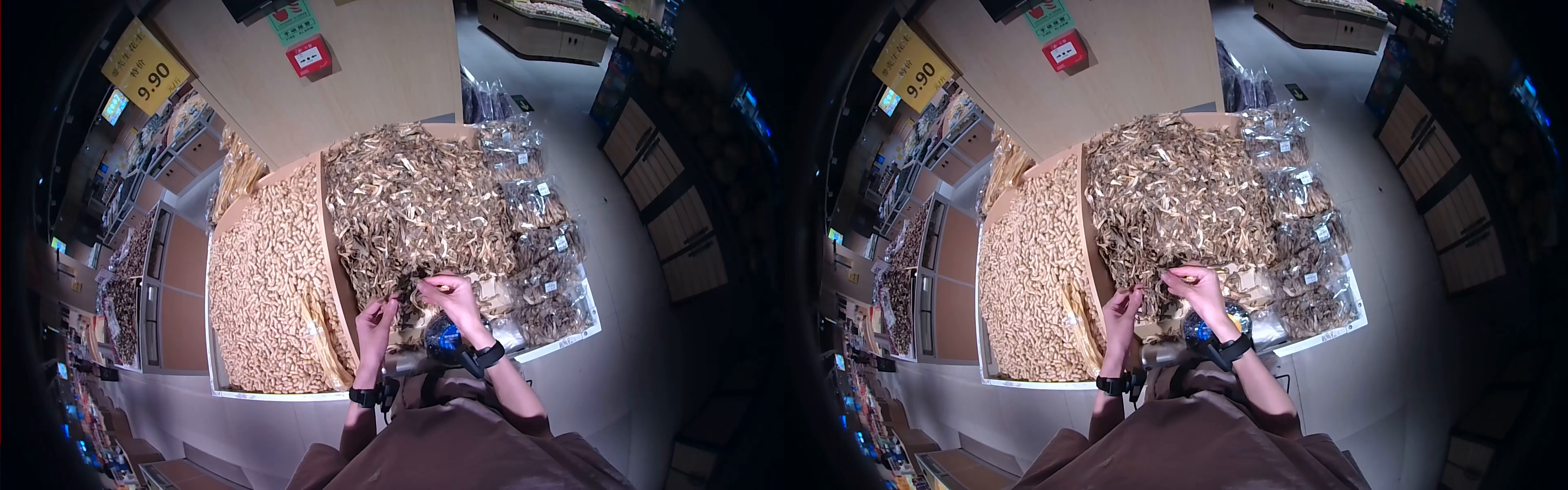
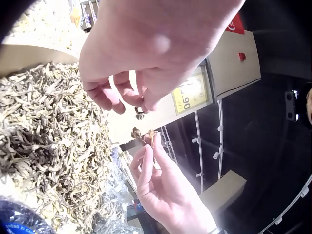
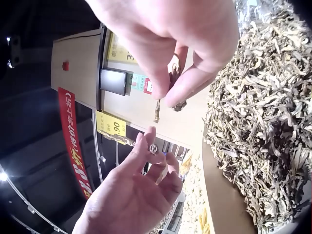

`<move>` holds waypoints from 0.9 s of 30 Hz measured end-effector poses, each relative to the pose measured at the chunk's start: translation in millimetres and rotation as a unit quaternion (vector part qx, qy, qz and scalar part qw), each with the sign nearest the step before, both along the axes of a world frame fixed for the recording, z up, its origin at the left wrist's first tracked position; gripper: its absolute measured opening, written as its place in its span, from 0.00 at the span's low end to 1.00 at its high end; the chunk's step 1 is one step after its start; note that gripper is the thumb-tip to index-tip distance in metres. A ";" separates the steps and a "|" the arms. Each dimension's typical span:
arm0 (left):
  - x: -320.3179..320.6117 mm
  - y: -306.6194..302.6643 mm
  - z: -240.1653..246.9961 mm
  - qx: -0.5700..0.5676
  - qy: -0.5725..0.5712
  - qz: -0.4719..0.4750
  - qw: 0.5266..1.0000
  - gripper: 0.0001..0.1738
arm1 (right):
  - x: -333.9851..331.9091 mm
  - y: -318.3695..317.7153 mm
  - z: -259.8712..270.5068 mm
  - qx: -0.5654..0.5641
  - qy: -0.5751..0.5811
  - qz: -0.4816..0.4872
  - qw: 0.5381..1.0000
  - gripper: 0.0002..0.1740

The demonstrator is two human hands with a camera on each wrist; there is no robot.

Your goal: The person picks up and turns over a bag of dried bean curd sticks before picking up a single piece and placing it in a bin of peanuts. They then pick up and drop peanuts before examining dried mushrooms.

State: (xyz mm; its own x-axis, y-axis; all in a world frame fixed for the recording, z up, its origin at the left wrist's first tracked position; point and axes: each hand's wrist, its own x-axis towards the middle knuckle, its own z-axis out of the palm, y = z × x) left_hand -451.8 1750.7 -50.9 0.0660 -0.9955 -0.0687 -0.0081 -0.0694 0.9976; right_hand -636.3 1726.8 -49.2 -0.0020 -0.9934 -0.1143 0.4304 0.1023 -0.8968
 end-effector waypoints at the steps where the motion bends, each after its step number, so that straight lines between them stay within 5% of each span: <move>1: -1.7 0.8 7.1 0.004 -0.017 0.008 1.000 0.10 | -0.2 0.2 -0.8 0.001 0.000 0.000 1.000 0.09; 8: -3.3 4.7 22.5 -0.052 -0.091 -0.020 0.994 0.12 | -0.1 1.1 -3.5 -0.003 -0.011 0.036 0.999 0.10; 17: -5.0 6.5 27.4 -0.160 -0.242 -0.117 0.950 0.35 | 2.8 1.1 -4.0 -0.035 0.071 0.044 0.996 0.07; 27: -12.5 7.2 15.7 0.011 -0.037 -0.037 0.999 0.22 | 4.3 2.0 -3.3 -0.084 0.120 0.023 0.989 0.09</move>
